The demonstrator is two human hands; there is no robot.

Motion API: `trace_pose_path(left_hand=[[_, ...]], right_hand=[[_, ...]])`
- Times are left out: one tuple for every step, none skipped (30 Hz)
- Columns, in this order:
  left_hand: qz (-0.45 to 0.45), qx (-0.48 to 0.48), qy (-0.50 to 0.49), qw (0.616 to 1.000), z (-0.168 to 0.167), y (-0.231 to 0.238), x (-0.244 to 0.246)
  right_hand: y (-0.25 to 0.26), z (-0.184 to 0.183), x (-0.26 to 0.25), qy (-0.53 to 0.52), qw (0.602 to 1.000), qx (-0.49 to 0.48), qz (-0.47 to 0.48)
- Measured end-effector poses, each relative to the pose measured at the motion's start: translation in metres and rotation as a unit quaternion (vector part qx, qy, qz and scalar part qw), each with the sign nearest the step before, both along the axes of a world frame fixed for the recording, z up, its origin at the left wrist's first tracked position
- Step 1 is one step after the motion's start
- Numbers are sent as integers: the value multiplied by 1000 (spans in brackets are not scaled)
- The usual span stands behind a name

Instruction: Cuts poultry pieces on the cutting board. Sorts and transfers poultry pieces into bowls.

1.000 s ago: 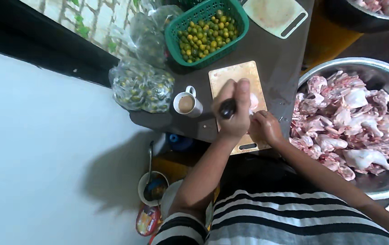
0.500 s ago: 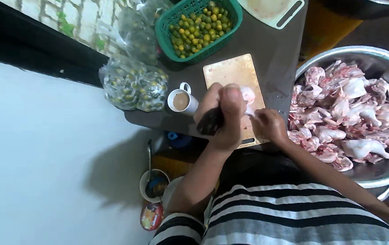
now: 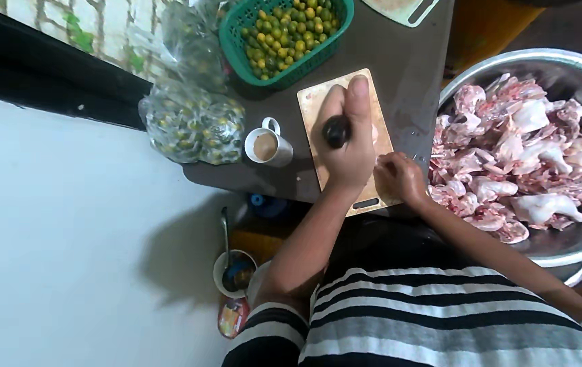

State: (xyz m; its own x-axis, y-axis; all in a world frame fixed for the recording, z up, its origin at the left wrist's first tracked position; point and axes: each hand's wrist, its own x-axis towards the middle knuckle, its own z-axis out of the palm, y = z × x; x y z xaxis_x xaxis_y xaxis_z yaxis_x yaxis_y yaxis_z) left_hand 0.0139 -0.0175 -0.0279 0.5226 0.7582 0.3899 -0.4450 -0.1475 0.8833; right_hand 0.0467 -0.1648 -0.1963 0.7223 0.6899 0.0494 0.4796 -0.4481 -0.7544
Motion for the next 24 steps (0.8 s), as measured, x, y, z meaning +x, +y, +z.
trace_pose_path(left_hand=[[25,-5,32,999,-22,-1,7],[51,-7,58,997,-41,-2,13],[66,-8,80,995,-50,-2,18],[68,-4,96,993,-50,0,21],[68,-7,105,992,-46,0,21],[68,-15,99,993,-36,2,20],[65,-21,80,994,-22,5,19],[62,-24,54,996,-5,7,17],[60,-27,25,998,11,8,14],[58,-27,-3,998,23,6,14],[58,-24,-19,998,28,5,14],[60,-19,-16,998,25,4,16],[66,-13,5,998,11,3,18],[76,-10,36,996,-10,1,21],[88,-10,64,994,-33,-1,24],[96,-15,82,992,-46,-2,26],[94,-19,88,991,-49,-1,28],[86,-25,88,992,-46,-1,28],[78,-37,83,993,-40,-2,25],[71,-50,67,994,-27,0,23],[66,-57,43,995,-12,4,21],[59,-59,17,996,4,7,17],[51,-59,-12,997,19,8,13],[47,-52,-38,997,32,10,9]], right_hand=[[0,-1,-2,-5,1000,7,-2],[-1,-2,-4,-7,1000,10,-1],[-1,-2,-4,-9,1000,16,-1],[0,-3,-5,-12,1000,19,-2],[-2,-4,-6,-15,1000,18,-2],[-3,-4,-5,-20,1000,18,-2],[-1,-6,-3,-22,1000,18,-4],[0,-7,-4,-21,1000,18,-6],[-1,-8,-5,-18,1000,17,-6],[-2,-8,-5,-12,1000,15,-5],[-3,-8,-5,-13,1000,18,-5],[-3,-9,-4,-17,1000,24,-6],[-2,-10,-3,-19,999,30,-7],[-3,-10,-3,-16,999,34,-7],[-3,-11,-4,-14,999,36,-5],[-3,-10,-5,-15,999,39,-4],[-1,-10,-4,-17,999,40,-6],[-2,-9,-5,-17,999,34,-9],[-4,-8,-5,-18,999,28,-9],[-3,-8,-4,-20,999,25,-7],[-1,-7,-3,-21,999,25,-7],[0,-7,-4,-21,999,23,-8],[-1,-7,-5,-23,1000,19,-8],[-2,-7,-5,-25,1000,16,-7]])
